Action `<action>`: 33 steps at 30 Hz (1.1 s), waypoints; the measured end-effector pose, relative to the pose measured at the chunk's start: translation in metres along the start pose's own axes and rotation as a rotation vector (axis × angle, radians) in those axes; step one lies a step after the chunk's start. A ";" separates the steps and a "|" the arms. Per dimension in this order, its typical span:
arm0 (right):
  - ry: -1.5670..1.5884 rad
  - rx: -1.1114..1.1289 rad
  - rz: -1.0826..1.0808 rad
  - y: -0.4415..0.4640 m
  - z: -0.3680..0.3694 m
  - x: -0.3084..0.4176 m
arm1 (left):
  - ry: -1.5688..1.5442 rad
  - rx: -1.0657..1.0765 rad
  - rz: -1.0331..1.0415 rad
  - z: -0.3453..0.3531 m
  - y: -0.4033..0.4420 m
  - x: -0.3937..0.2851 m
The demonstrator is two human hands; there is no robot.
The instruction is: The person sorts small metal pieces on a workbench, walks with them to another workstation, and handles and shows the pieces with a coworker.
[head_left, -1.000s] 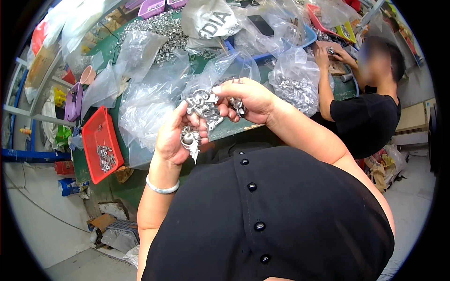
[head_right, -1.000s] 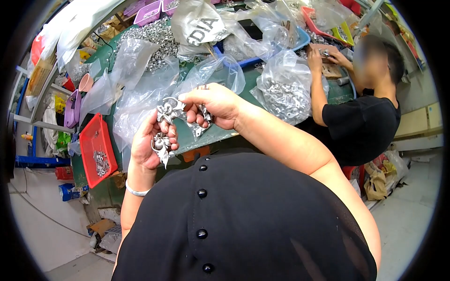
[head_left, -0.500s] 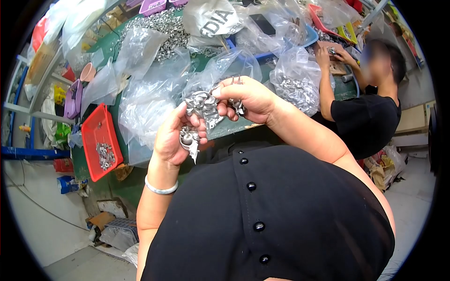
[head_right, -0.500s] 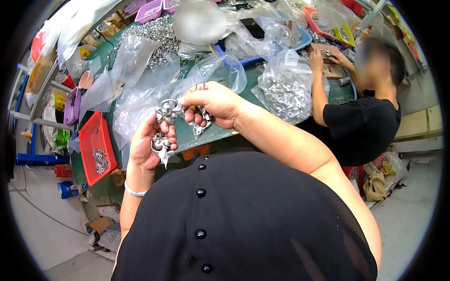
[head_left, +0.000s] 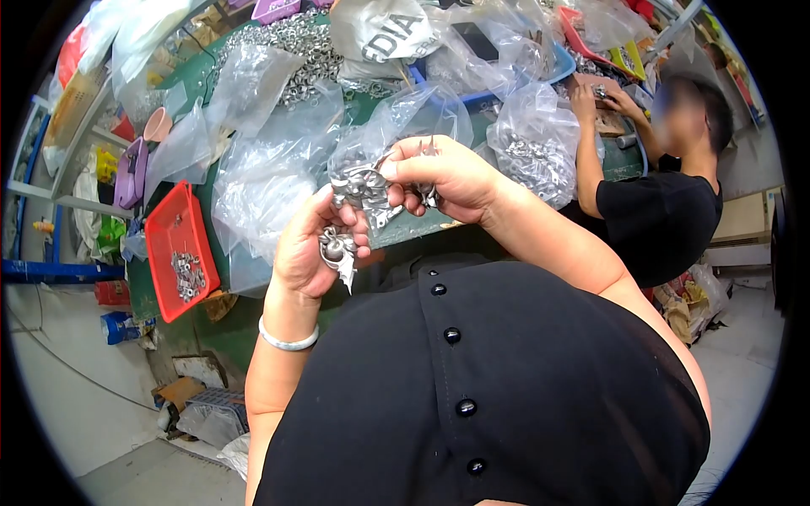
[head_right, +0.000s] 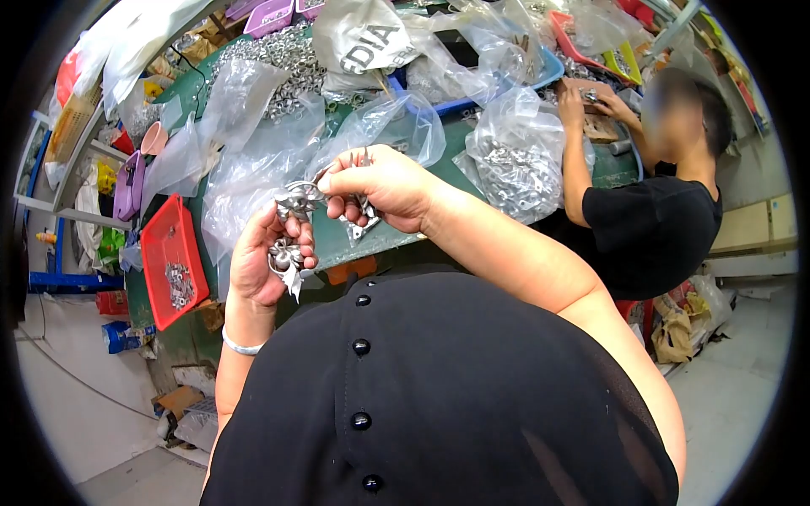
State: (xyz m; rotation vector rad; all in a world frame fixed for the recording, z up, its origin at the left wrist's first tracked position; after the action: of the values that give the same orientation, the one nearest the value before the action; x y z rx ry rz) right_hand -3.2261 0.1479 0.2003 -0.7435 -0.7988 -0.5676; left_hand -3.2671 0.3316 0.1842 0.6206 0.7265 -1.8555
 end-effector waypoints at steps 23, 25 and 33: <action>-0.657 -0.321 -0.499 -0.002 0.008 0.001 | 0.007 0.021 0.018 0.007 -0.001 0.003; -0.697 -0.352 -0.519 -0.002 0.010 0.001 | 0.002 0.024 0.021 0.007 -0.001 0.003; -0.749 -0.355 -0.544 -0.001 0.012 0.000 | 0.005 0.020 0.014 0.006 -0.002 0.004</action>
State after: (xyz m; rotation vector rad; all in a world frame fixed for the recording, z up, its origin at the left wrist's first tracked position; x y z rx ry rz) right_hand -3.2322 0.1562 0.2065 -1.0949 -1.6502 -0.9516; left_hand -3.2705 0.3255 0.1862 0.6418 0.7059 -1.8508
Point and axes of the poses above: each hand's wrist, its own y-axis towards the middle knuckle, its own z-axis out of the palm, x = y × z, the point moved 2 cm from there along y, towards the middle knuckle, and after that the axes turned 9 degrees about z, right-handed, at the moved point
